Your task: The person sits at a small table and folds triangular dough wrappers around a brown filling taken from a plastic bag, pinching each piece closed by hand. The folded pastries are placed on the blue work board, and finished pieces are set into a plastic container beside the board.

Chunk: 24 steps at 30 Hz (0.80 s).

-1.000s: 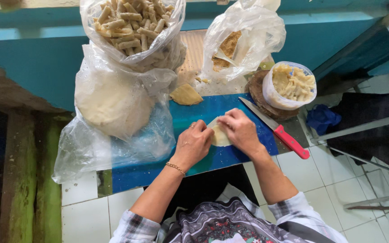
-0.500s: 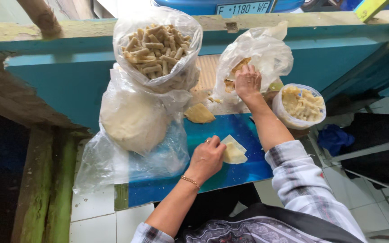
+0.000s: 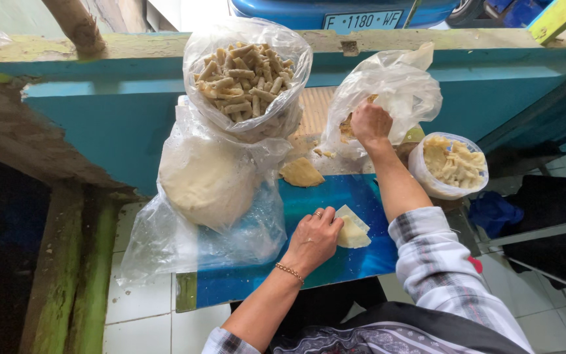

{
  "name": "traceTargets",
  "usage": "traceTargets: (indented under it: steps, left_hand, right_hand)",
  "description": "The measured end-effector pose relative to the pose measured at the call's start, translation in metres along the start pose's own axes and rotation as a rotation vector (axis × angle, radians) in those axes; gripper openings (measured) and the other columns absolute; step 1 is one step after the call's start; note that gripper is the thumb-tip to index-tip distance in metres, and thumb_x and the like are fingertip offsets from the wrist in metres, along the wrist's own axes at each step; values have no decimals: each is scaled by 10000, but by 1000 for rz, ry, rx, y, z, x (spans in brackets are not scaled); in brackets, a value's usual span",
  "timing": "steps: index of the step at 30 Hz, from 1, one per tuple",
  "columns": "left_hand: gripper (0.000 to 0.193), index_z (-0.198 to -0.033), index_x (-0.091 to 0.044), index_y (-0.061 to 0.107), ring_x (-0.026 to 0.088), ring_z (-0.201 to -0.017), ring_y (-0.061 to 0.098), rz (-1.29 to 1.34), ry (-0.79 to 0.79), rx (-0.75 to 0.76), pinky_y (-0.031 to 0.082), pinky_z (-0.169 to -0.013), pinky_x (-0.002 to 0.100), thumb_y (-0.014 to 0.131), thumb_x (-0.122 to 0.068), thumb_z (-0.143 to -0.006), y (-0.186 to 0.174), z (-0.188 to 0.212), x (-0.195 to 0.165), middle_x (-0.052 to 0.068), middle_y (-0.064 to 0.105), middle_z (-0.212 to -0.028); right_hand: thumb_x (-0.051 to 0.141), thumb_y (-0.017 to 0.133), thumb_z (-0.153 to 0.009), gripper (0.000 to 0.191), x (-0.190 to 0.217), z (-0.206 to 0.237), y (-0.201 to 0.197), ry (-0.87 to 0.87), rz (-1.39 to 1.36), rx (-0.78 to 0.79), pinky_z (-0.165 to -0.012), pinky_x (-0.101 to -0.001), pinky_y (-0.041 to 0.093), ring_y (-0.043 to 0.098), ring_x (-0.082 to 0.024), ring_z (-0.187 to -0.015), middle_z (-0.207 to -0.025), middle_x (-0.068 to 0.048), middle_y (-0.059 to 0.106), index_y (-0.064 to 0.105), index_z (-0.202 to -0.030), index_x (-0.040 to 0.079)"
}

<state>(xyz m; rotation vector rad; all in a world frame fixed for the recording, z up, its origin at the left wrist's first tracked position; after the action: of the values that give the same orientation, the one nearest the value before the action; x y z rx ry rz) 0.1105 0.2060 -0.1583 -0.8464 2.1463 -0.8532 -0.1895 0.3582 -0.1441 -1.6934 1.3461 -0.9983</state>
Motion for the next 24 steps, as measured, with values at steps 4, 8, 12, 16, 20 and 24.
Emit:
traceTargets:
  steps: [4,8,12,16,20,24]
  left_hand:
    - [87,-812,-66,605,275,-877,644,-20,-15,-14,531,-706,382,660,-57,-745,0,1,4,98,571,-891]
    - [79,-820,-69,605,275,-875,645,2,-15,-20,533,-707,389,664,-67,-767,0,0,4,96,572,-892]
    - [74,-822,-68,600,280,-859,640,35,-27,-46,540,-695,395,664,-61,-786,-3,-1,4,100,569,-887]
    - [81,-841,-64,617,288,-847,641,122,-73,-95,547,-683,404,673,-38,-789,-11,-2,4,98,587,-900]
    - [154,-936,-90,682,276,-837,650,241,-77,-143,549,-683,395,700,-30,-795,-21,1,-1,83,607,-915]
    - [194,-986,-114,704,247,-821,651,287,-15,-106,545,-677,372,720,-35,-809,-24,1,-9,62,616,-920]
  right_hand:
    - [249,621,-932,222,-1,9,-3,78,-39,-14,-742,-555,553,711,-450,-823,-860,-247,728,741,-935,62]
    - [240,599,-952,233,-18,36,-29,98,-137,-81,-743,-544,544,697,-454,-826,-873,-240,729,771,-952,83]
    - [258,636,-932,238,-37,75,-64,132,-456,14,-728,-433,554,720,-327,-797,-847,-170,742,776,-959,68]
    - [241,652,-944,207,-44,138,-100,144,-632,118,-686,-336,533,694,-164,-721,-783,-108,731,760,-981,68]
    - [236,686,-924,190,-38,211,-128,119,-690,287,-649,-304,519,636,-106,-675,-750,-89,720,756,-965,64]
    - [279,698,-915,209,-32,251,-142,191,-603,438,-612,-307,512,652,-151,-625,-743,-86,729,765,-1015,108]
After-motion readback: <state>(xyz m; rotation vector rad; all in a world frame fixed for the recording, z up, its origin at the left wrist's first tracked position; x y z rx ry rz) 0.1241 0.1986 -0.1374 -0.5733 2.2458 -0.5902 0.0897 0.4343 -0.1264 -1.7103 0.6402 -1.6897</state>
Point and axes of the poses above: each hand's wrist, its own z-axis away from the middle knuckle, its own y-axis out of the palm, x = y × z, the point moved 2 cm from there along -z, towards the middle knuckle
